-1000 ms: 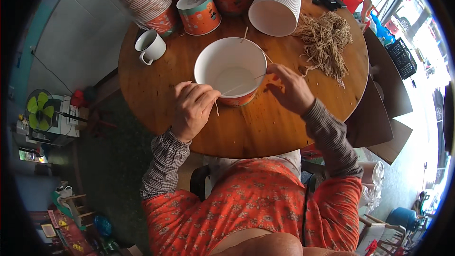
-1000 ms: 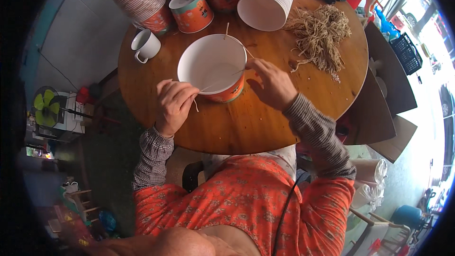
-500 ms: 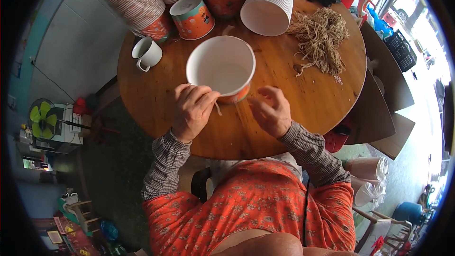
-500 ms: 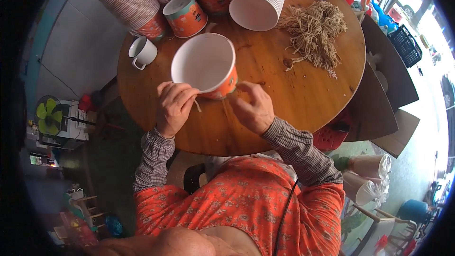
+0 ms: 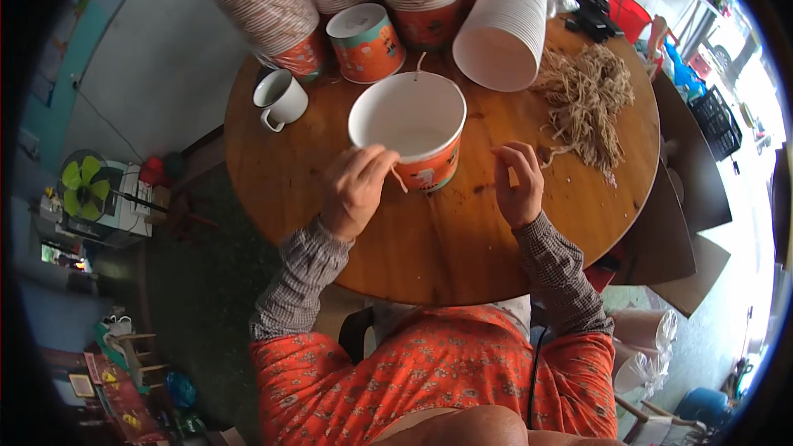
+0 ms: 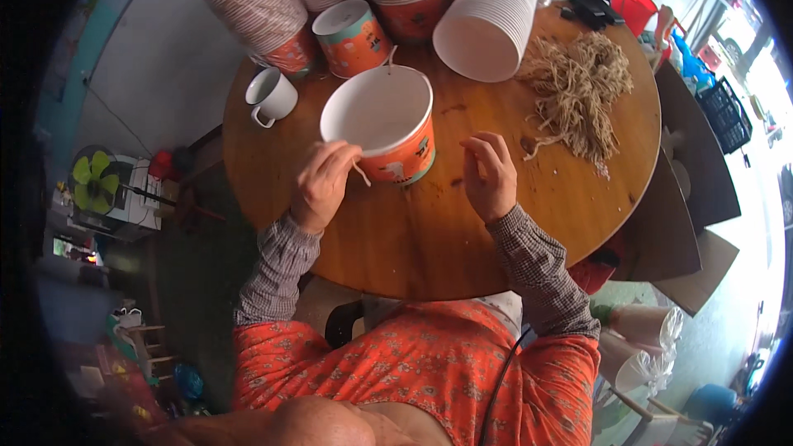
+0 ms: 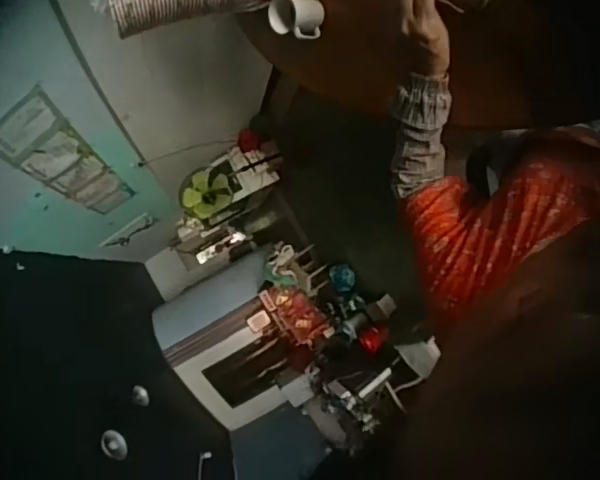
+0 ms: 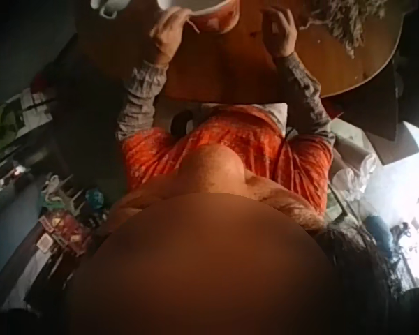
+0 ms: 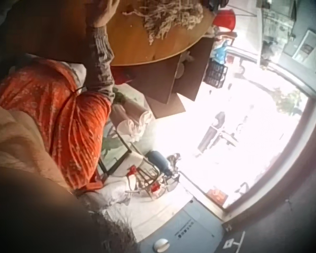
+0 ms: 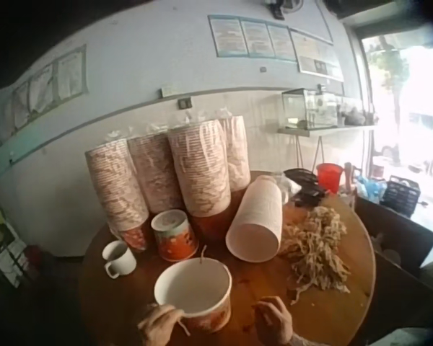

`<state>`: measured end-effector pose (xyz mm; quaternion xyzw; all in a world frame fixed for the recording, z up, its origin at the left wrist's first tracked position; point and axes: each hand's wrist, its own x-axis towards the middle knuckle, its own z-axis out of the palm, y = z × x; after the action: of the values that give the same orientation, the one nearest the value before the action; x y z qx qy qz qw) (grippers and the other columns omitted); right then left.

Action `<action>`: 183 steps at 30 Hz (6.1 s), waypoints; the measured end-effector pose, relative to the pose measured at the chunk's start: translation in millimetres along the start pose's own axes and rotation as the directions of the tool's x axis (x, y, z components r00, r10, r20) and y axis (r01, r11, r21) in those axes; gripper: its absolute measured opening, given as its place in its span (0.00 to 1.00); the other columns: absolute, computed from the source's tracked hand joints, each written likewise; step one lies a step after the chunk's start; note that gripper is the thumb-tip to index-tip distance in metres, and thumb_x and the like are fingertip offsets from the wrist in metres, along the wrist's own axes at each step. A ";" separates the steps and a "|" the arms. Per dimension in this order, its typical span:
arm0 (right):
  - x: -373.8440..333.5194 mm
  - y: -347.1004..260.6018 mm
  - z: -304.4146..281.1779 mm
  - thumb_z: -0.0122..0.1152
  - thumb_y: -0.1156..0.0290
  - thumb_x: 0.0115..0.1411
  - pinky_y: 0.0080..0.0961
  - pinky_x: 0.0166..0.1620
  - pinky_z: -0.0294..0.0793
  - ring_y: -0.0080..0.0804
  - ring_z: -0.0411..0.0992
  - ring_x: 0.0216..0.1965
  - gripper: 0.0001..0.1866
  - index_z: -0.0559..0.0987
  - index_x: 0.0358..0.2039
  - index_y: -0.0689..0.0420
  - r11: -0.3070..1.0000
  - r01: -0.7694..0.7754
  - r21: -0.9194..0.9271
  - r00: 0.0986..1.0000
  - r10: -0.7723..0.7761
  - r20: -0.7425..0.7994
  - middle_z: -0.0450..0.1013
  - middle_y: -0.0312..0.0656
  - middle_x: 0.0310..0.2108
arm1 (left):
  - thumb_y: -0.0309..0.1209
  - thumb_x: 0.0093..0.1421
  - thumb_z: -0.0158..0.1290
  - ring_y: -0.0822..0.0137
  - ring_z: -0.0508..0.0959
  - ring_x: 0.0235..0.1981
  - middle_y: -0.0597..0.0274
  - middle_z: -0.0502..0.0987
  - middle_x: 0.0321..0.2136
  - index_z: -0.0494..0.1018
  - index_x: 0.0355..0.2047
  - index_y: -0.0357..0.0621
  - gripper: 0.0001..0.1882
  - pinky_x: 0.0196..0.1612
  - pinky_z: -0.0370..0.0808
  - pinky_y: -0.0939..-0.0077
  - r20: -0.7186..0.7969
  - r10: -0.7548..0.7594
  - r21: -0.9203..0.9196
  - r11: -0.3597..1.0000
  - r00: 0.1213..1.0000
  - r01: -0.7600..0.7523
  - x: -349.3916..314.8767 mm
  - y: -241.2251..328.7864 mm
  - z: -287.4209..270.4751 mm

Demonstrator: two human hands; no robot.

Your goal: Unwrapping stacks of paper cups and threading strings through pre-drilled holes in the cups.

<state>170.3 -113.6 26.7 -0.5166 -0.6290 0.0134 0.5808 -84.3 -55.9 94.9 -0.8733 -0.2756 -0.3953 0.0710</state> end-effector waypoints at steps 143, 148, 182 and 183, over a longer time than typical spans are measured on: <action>-25.0 -60.8 -12.8 0.64 0.74 0.51 0.30 0.28 0.74 0.39 0.71 0.27 0.09 0.75 0.33 0.56 0.990 0.116 0.085 0.807 -0.144 0.572 0.67 0.41 0.31 | 0.34 0.67 0.49 0.68 0.75 0.22 0.59 0.72 0.19 0.72 0.28 0.37 0.14 0.25 0.68 0.76 0.385 -0.355 -0.514 0.684 0.852 0.517 -70.8 70.3 35.2; -38.2 -72.3 -4.4 0.62 0.73 0.55 0.31 0.28 0.74 0.39 0.73 0.28 0.11 0.72 0.38 0.58 0.992 0.079 0.098 0.801 -0.122 0.587 0.68 0.42 0.30 | 0.30 0.64 0.53 0.55 0.73 0.21 0.55 0.70 0.21 0.71 0.28 0.38 0.10 0.25 0.68 0.67 0.349 -0.421 -0.538 0.641 0.837 0.547 -83.3 82.5 25.3; -51.7 -72.4 -27.0 0.65 0.79 0.56 0.18 0.27 0.69 0.19 0.68 0.22 0.06 0.76 0.32 0.62 0.891 -0.357 0.279 0.903 0.253 0.348 0.72 0.36 0.24 | 0.19 0.55 0.56 0.54 0.75 0.34 0.56 0.74 0.32 0.71 0.35 0.39 0.08 0.38 0.71 0.66 0.151 -0.256 -0.474 0.829 0.955 0.298 -43.1 95.0 23.1; -51.7 -69.8 -28.2 0.65 0.79 0.56 0.18 0.27 0.69 0.19 0.68 0.22 0.06 0.76 0.32 0.62 0.890 -0.361 0.278 0.904 0.260 0.339 0.72 0.36 0.24 | 0.19 0.55 0.56 0.55 0.75 0.35 0.56 0.74 0.32 0.71 0.35 0.39 0.08 0.38 0.72 0.66 0.139 -0.224 -0.466 0.845 0.965 0.263 -37.9 94.7 25.6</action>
<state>136.3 -196.9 41.9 -0.4973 -0.6047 0.2899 0.5505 -37.0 -142.6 58.8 -0.8363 -0.2802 -0.4221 -0.2095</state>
